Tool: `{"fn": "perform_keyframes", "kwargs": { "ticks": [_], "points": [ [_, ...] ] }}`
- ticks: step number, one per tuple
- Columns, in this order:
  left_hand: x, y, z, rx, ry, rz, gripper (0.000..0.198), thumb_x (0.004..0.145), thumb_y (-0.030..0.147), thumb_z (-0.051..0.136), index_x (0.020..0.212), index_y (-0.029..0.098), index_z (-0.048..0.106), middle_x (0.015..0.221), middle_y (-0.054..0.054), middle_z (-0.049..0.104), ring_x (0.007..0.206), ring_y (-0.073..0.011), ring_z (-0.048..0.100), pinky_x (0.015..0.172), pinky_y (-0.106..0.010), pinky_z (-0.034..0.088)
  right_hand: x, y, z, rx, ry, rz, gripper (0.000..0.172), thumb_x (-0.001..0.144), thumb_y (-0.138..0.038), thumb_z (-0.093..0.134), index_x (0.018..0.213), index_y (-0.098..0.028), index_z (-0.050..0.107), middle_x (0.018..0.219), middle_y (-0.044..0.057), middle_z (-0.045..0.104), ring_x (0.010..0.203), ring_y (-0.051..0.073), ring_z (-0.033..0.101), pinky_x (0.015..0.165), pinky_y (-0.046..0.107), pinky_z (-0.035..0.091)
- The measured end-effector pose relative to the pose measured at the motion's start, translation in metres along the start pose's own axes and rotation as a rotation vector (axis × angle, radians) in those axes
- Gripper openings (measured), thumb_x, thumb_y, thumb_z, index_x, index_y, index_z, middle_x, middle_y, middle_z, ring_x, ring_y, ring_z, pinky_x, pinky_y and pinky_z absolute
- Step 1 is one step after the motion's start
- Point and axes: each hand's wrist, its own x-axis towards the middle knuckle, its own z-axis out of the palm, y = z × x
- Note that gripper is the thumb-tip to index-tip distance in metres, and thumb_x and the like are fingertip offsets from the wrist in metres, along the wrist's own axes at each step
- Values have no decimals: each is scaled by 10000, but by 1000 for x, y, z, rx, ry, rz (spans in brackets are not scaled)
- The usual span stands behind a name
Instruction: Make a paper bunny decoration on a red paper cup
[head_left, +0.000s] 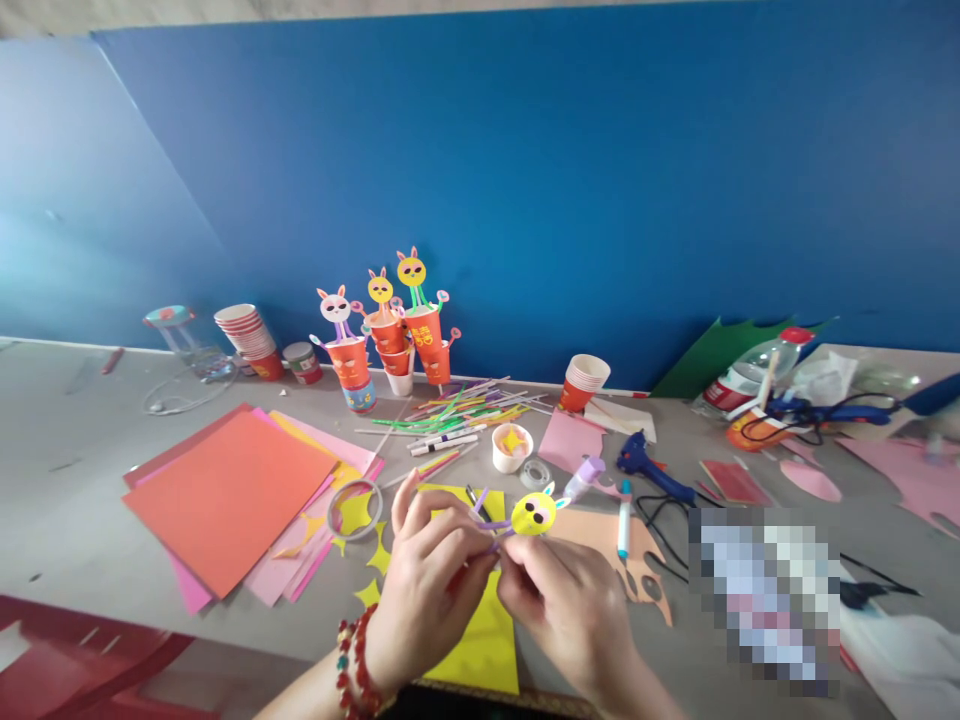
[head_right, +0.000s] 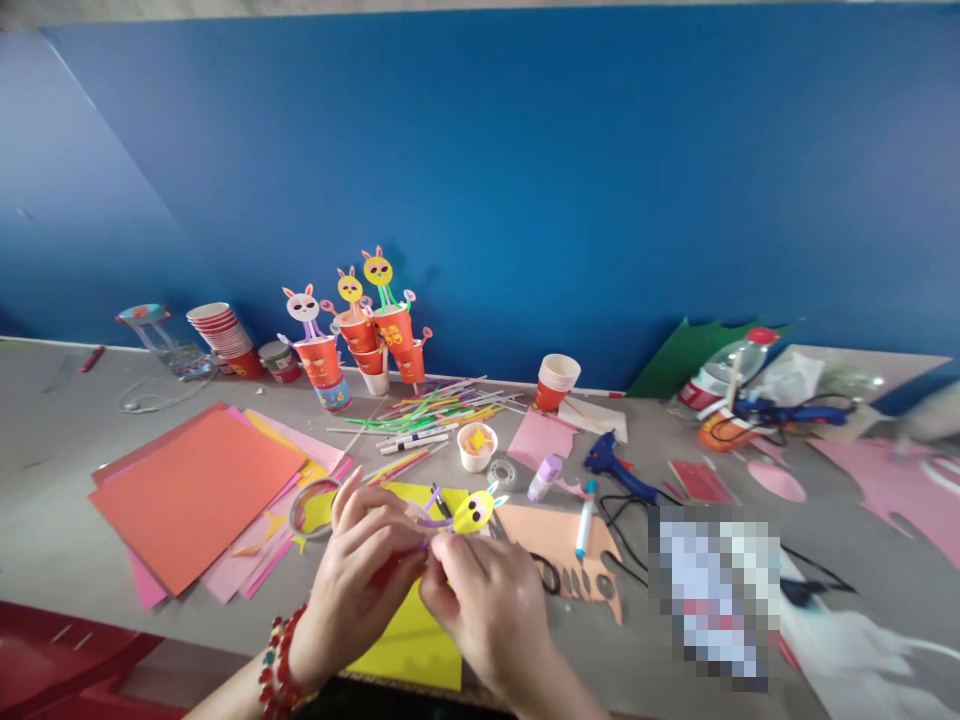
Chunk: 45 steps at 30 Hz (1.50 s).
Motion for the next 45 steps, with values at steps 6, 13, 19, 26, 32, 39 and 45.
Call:
{"fn": "perform_keyframes", "kwargs": {
  "ticks": [6,13,19,26,32,39,45],
  "points": [
    [3,1,-4,-17,-65,-17,147,882,101,580,819,227,620,777,16,683,951,-211,580,1140,-561,212,2,-4,1,-90,14,-10,229,837,-118,481,640,-228,518,470,-36,574,403,113,522,492,273,307],
    [5,-1,-9,19,-114,-33,162,893,104,560,833,225,650,783,3,671,960,-218,579,1123,-561,230,12,8,-9,-189,46,-43,281,844,-145,486,579,-233,512,442,-24,551,395,122,508,478,289,310],
    [0,-19,-21,-55,-81,-81,107,896,134,607,844,224,631,826,-20,691,938,-226,585,922,-416,442,17,37,-58,-81,363,51,172,863,-84,604,921,-229,677,595,-28,655,446,107,538,514,244,409],
    [4,-21,-17,-264,-3,-107,87,910,135,613,863,205,597,834,-20,662,866,-202,584,916,-415,426,2,8,-27,471,-7,206,163,935,-153,529,988,-212,672,661,-9,682,499,122,613,499,219,470],
    [-4,-35,-5,-409,103,-182,85,908,137,621,864,205,598,821,-11,635,822,-187,594,921,-403,418,-20,5,-9,849,-28,527,215,988,-305,494,966,-193,677,633,5,655,443,104,559,422,196,418],
    [-9,-43,8,-502,199,-250,57,900,157,640,890,210,621,860,-24,624,851,-198,594,847,-359,445,-14,8,1,1060,-119,785,359,901,-521,603,786,-181,609,574,-11,585,422,79,448,391,181,328],
    [-7,-45,17,-494,240,-263,45,908,167,631,898,209,617,863,-27,619,856,-198,590,842,-353,447,-19,11,18,1006,-103,759,501,935,-579,507,598,-213,444,497,-53,423,433,85,367,409,207,281]
  ]
}}
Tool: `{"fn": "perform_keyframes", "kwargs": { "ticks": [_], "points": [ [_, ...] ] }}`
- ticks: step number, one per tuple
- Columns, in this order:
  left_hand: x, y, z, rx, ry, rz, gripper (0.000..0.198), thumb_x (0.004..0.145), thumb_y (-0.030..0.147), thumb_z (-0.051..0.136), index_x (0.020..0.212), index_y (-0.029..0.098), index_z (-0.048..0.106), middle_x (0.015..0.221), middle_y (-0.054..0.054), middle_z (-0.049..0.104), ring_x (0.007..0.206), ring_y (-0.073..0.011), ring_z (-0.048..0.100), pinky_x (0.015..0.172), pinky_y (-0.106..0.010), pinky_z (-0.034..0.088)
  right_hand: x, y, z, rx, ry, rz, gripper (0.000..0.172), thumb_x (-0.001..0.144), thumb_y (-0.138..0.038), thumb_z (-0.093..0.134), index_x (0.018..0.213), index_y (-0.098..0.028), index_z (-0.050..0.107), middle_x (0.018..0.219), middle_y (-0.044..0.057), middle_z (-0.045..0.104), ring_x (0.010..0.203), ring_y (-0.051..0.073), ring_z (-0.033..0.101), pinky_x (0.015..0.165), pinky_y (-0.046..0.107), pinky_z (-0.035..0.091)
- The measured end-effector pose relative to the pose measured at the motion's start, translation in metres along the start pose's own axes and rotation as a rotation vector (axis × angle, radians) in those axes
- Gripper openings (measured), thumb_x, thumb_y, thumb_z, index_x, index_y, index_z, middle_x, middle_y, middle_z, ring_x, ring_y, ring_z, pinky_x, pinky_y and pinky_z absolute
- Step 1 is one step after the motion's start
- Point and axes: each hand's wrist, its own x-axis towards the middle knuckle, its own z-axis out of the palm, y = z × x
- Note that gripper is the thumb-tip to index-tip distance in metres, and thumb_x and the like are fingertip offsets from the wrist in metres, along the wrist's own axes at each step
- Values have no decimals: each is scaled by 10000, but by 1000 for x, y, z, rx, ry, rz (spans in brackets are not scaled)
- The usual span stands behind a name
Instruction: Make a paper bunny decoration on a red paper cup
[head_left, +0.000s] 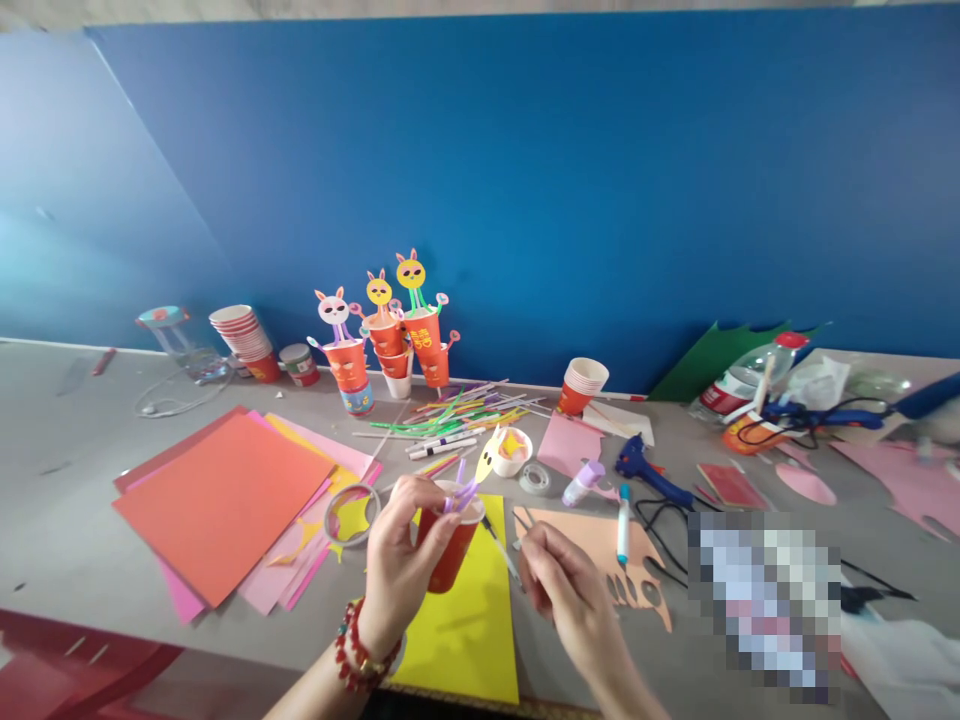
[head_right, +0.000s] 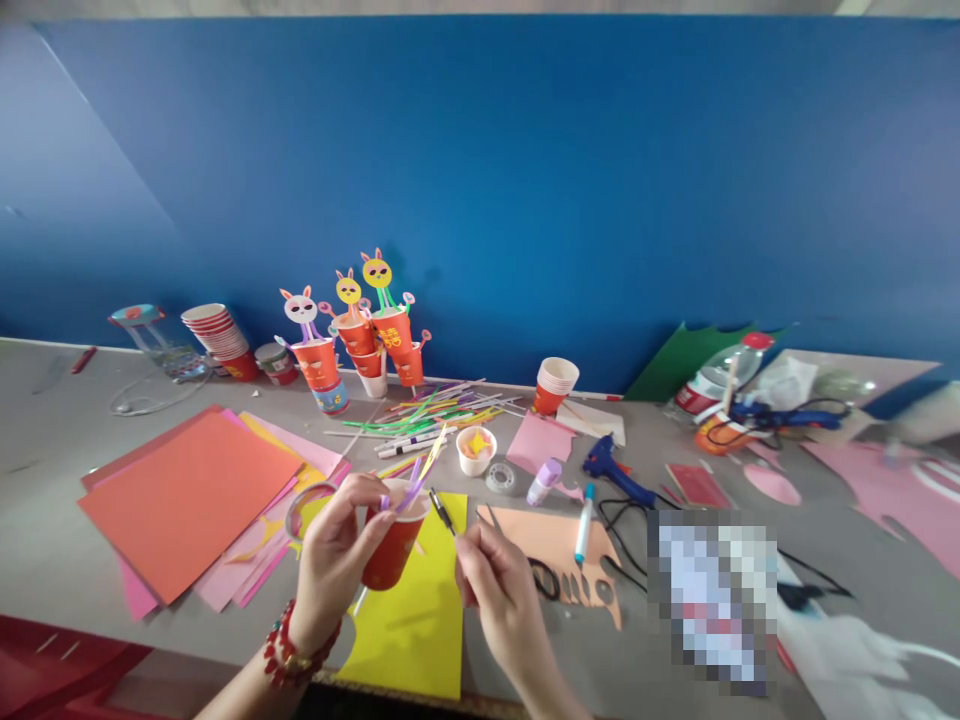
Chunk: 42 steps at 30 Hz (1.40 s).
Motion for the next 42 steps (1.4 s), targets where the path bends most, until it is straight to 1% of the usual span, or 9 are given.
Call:
{"fn": "perform_keyframes", "kwargs": {
  "ticks": [9,17,20,23,25,28,31,34,42],
  "points": [
    [3,-14,-5,61,43,-45,21,917,208,622,897,206,616,863,-32,618,886,-199,591,801,-324,458,-4,4,-33,-9,-165,83,364,950,-512,555,781,-190,568,643,-23,561,474,75,464,448,182,364],
    [36,-1,-48,252,121,72,69,915,275,618,881,215,618,869,-42,618,841,-211,592,823,-401,483,2,10,-20,131,106,42,238,894,-446,657,925,-210,657,677,-10,610,505,105,550,441,181,451],
    [56,11,-68,343,116,160,59,908,286,629,895,229,626,878,-45,625,886,-235,588,843,-437,485,-4,9,12,36,-273,-1,177,941,-334,579,967,-224,715,719,28,692,571,142,644,523,221,527],
    [69,19,-75,382,92,206,52,930,268,600,906,229,624,879,-44,631,907,-236,581,849,-433,477,-8,6,38,-201,-660,-205,283,879,-194,619,1117,-285,743,1208,78,709,1025,240,684,872,335,539],
    [71,20,-73,385,77,221,49,925,257,607,894,224,628,874,-44,641,892,-228,582,831,-415,479,-5,8,45,-229,-583,-218,147,882,-235,642,914,-261,783,1062,63,751,890,209,696,763,291,542],
    [65,17,-64,370,63,234,46,901,232,638,863,207,627,845,-38,650,849,-209,590,793,-378,483,4,16,44,-174,-356,-158,314,871,-356,684,595,-209,657,619,6,651,597,149,605,637,269,504],
    [53,12,-46,335,22,184,35,902,211,627,872,195,619,851,-41,648,855,-202,599,785,-350,487,12,27,39,-94,-176,-133,193,860,-395,689,921,-212,684,922,59,700,804,191,648,733,303,526],
    [40,11,-22,247,-18,186,20,904,191,623,888,197,614,860,-44,631,859,-201,603,775,-343,495,16,37,44,-27,-99,-107,575,844,-391,702,1355,-253,478,1319,117,584,1118,252,602,918,379,521],
    [-5,16,22,419,13,366,271,847,193,696,1098,276,637,1195,-101,598,1122,-309,552,947,-488,461,13,45,50,48,10,-191,683,805,-399,730,1403,-266,428,1358,122,579,1228,321,558,1012,412,483]
  ]
}}
